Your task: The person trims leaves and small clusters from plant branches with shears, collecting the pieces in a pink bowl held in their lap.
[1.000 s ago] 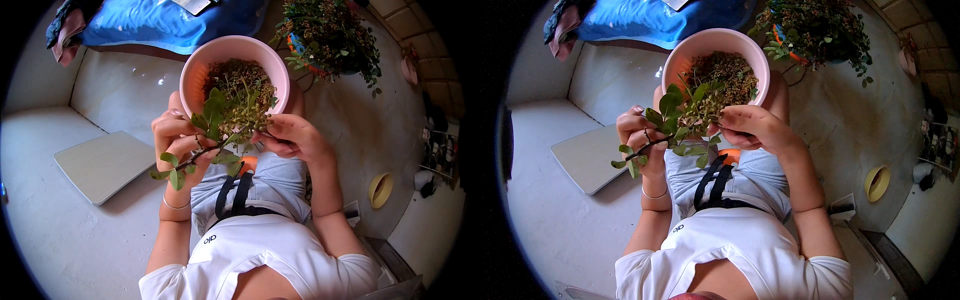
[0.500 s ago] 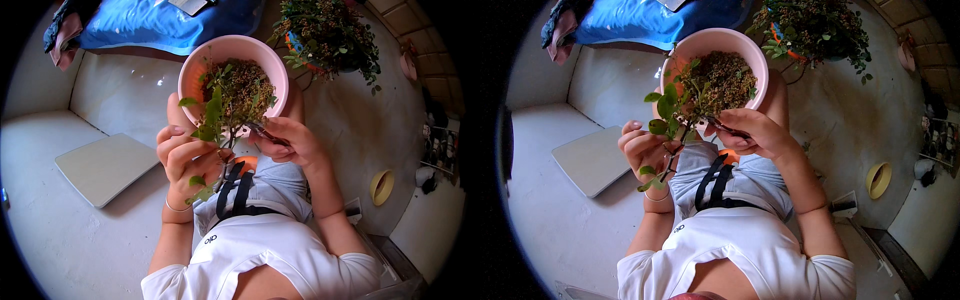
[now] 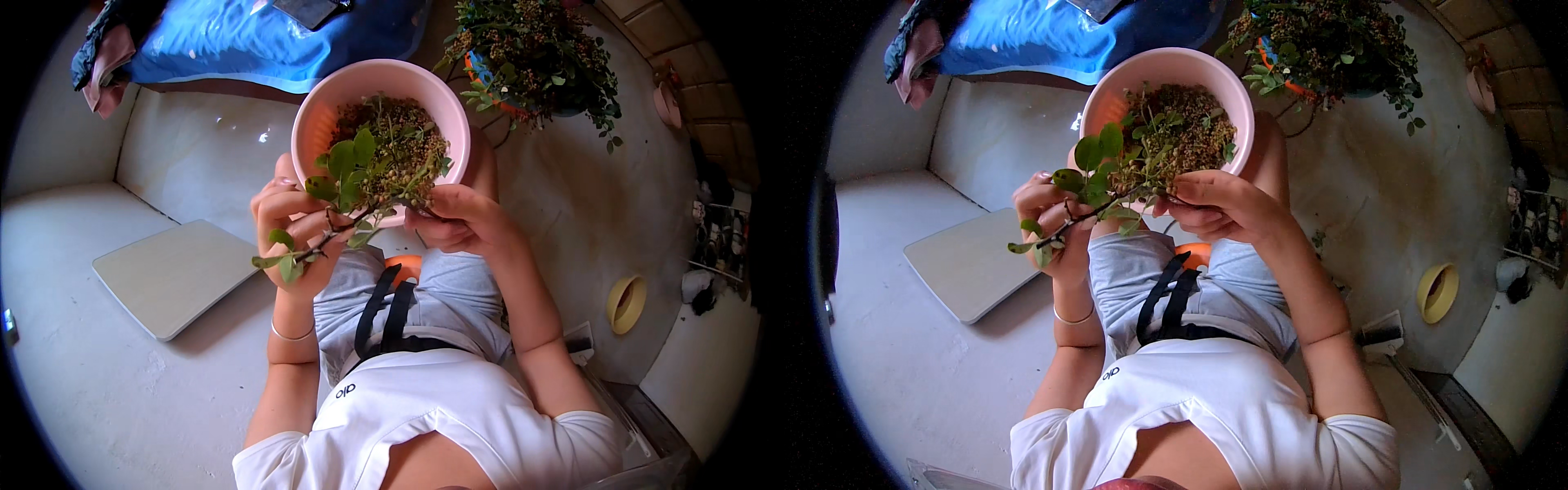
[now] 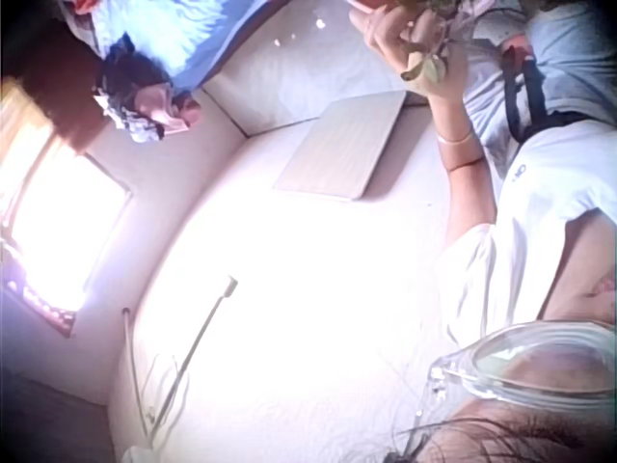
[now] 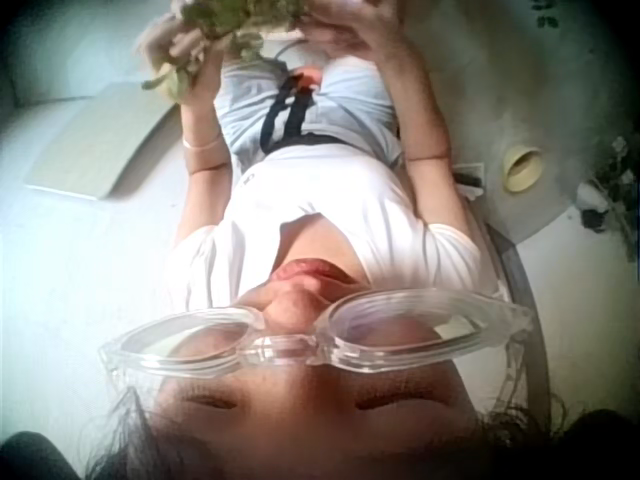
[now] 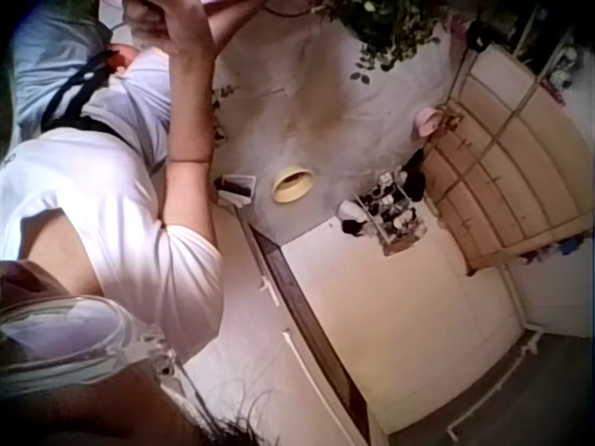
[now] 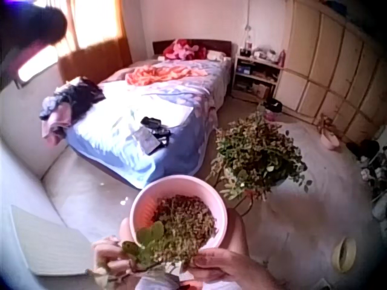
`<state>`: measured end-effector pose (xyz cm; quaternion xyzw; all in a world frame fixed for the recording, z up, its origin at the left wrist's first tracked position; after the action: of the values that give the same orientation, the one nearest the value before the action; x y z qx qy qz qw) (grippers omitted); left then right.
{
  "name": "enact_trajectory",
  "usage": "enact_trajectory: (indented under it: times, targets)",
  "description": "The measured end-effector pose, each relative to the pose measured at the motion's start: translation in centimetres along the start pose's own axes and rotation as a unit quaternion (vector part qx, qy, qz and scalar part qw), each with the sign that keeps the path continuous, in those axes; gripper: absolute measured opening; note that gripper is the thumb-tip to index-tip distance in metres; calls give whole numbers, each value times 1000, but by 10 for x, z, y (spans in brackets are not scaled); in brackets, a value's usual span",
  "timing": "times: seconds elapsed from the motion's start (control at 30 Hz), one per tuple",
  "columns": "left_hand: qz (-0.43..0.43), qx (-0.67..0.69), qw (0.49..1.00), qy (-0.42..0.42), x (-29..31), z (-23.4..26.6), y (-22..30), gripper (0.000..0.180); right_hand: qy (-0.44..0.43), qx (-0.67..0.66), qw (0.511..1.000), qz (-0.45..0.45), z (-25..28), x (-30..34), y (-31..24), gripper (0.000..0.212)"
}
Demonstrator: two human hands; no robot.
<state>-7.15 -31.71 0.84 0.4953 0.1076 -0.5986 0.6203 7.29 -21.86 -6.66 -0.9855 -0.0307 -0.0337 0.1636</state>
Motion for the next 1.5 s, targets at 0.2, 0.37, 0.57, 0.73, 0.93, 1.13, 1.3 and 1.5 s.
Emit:
enact_trajectory:
  times: [0.2, 0.37, 0.57, 0.73, 0.93, 1.13, 1.3, 1.5]
  targets:
    - [35, 25, 999, 6, 4, -10, -20, 19, 27, -43, 998, 22, 16, -7, 2, 39]
    - [61, 43, 997, 24, 6, -16, -27, 18, 32, -79, 996, 27, 20, -13, 4, 35]
    - [177, 133, 975, 38, 12, -24, -43, 14, 54, -118, 991, 35, 26, -17, 7, 31]
    - [249, 257, 932, 65, 20, -26, -66, 13, 74, -114, 988, 76, 30, -17, 7, 32]
    - [329, 274, 900, 85, 20, -28, -69, 8, 107, -88, 985, 99, 21, -10, 6, 38]
    - [293, 231, 921, 110, 22, -26, -63, 8, 99, -140, 982, 84, -7, -18, 19, 39]
    - [223, 184, 952, 104, 21, -20, -53, 11, 103, -146, 981, 68, -18, -25, 24, 38]
    - [169, 151, 968, 106, 20, -17, -47, 13, 125, -149, 976, 95, -15, -25, 25, 34]
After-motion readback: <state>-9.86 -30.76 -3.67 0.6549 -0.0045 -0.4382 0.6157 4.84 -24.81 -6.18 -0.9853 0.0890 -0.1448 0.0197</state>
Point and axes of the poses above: each hand's wrist, its own x-axis away from the middle knuckle, its own z-axis out of the back of the hand, y = z × x, the point moved 6 cm from there along -x, towards the middle knuckle, and after that the axes turned 11 degrees about -x, right-handed, at the moved point
